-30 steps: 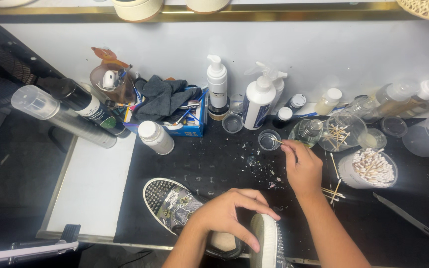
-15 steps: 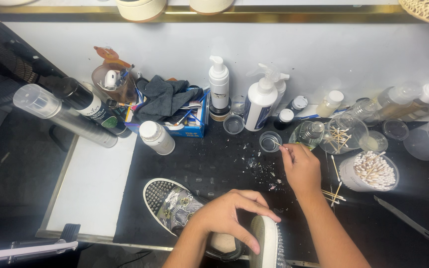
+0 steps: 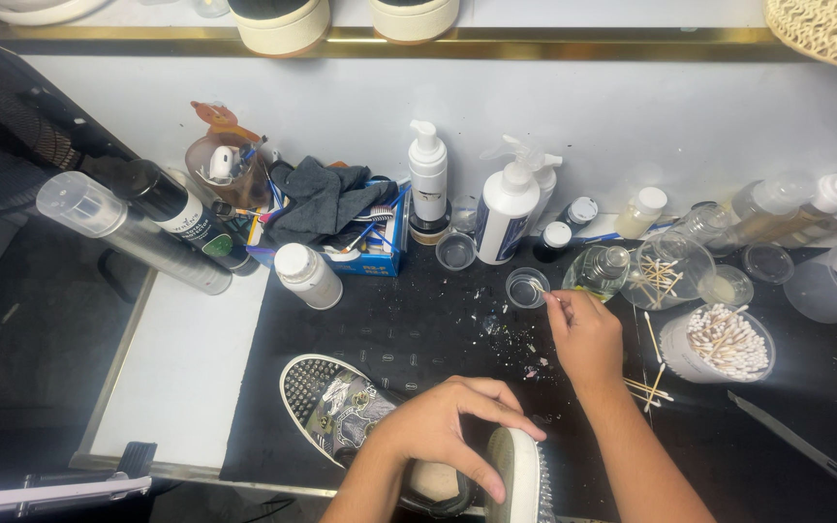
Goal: The person cleans the white midsole of a black slip-on shoe using cotton swabs dipped in a liquid. They rotate the shoe to access different sections of the sole and repeatedly dip the swabs into a small container of liquid before continuing to scrub.
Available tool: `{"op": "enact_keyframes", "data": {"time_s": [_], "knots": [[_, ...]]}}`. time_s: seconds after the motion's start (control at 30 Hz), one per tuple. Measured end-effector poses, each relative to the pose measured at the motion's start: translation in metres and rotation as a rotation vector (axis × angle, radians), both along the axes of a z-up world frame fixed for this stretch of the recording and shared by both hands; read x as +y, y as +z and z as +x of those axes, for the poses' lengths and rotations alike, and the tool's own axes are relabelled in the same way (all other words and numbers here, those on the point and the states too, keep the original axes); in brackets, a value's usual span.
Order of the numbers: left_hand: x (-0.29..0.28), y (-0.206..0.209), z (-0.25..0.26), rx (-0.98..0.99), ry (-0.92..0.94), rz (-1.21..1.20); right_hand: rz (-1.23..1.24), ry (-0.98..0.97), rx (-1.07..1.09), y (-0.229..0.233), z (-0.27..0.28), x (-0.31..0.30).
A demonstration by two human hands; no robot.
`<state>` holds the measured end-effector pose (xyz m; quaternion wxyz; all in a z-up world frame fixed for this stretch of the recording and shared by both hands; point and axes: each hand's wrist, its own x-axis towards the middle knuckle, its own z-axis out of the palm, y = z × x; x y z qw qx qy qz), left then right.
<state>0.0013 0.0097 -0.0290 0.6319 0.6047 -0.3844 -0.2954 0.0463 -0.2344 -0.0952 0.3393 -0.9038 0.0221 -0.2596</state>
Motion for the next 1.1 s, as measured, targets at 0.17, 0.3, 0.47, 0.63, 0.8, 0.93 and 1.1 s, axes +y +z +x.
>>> {"op": "enact_keyframes", "data": {"time_s": [0.17, 0.3, 0.47, 0.63, 0.8, 0.93, 1.1], "knots": [[0.001, 0.007, 0.0, -0.03, -0.015, -0.001, 0.139, 0.015, -0.058, -0.002, -0.008, -0.001], [0.005, 0.022, -0.015, -0.244, 0.074, 0.116, 0.58, 0.078, -0.015, -0.001, -0.033, -0.013], [-0.003, 0.039, -0.04, -0.336, 0.216, 0.347, 0.85, 0.142, 0.08, 0.013, -0.076, -0.035], [-0.008, 0.035, -0.042, -0.326, 0.273, 0.422, 0.88, 0.201, 0.135, 0.029, -0.108, -0.043], [-0.009, 0.037, -0.042, -0.328, 0.274, 0.405, 0.921, 0.26, 0.182, 0.042, -0.127, -0.04], [-0.011, 0.039, -0.034, -0.317, 0.199, 0.427, 0.969, 0.324, 0.18, 0.039, -0.13, -0.037], [-0.02, 0.038, -0.026, -0.303, 0.165, 0.415, 0.963, 0.319, 0.19, 0.052, -0.128, -0.031]]}}
